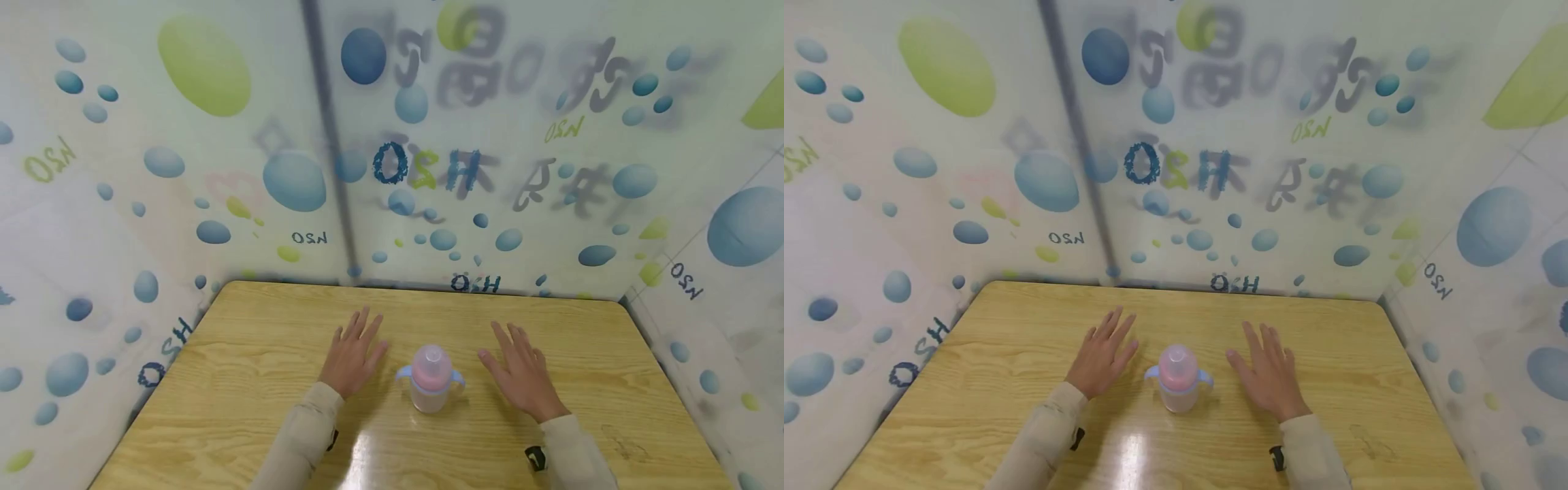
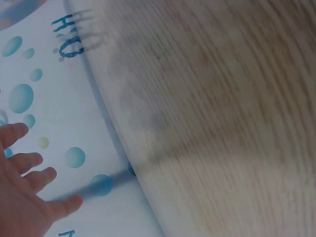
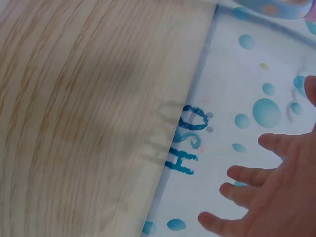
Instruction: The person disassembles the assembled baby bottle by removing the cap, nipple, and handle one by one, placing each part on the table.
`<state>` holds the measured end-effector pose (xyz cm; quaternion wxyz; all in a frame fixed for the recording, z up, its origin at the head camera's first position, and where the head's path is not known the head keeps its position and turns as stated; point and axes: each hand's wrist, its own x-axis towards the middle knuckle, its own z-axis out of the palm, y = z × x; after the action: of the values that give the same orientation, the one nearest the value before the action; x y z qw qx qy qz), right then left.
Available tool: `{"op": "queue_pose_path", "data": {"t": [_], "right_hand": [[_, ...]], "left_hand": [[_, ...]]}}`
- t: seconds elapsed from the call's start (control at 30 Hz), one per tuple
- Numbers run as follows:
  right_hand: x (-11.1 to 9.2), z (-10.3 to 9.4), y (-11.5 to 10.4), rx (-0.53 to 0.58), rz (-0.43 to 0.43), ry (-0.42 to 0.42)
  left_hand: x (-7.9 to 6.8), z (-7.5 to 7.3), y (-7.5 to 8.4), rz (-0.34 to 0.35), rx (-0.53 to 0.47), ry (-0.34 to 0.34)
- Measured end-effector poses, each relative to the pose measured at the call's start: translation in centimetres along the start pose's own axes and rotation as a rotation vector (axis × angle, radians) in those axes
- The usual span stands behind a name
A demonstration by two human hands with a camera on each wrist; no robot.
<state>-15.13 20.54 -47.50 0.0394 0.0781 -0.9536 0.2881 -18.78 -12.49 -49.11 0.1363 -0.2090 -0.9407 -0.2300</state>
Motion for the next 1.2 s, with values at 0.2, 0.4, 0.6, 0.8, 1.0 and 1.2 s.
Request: {"op": "queue_pose_path", "data": {"t": [0.2, 0.4, 0.6, 0.8, 1.0, 1.2], "right_hand": [[-0.3, 0.2, -0.9, 0.114, -0.076, 0.026], [-0.5, 0.3, -1.7, 0.206, -0.116, 0.031], [-0.7, 0.5, -2.3, 0.311, -0.123, 0.004], [-1.0, 0.9, -2.9, 0.408, -0.118, -0.022], [-1.2, 1.2, -3.6, 0.470, -0.165, -0.036], [-1.2, 1.5, -4.5, 0.510, -0.266, -0.046]], "left_hand": [[-0.8, -0.4, 0.5, 0.034, -0.126, -0.039], [-1.7, -0.7, 1.0, 0.116, -0.148, -0.054], [-2.4, -0.6, 1.2, 0.166, -0.150, -0.086], [-2.7, -0.6, 1.8, 0.205, -0.152, -0.120], [-2.9, 0.1, 2.3, 0.241, -0.190, -0.118], [-2.6, 1.2, 2.8, 0.233, -0.236, -0.154]]}}
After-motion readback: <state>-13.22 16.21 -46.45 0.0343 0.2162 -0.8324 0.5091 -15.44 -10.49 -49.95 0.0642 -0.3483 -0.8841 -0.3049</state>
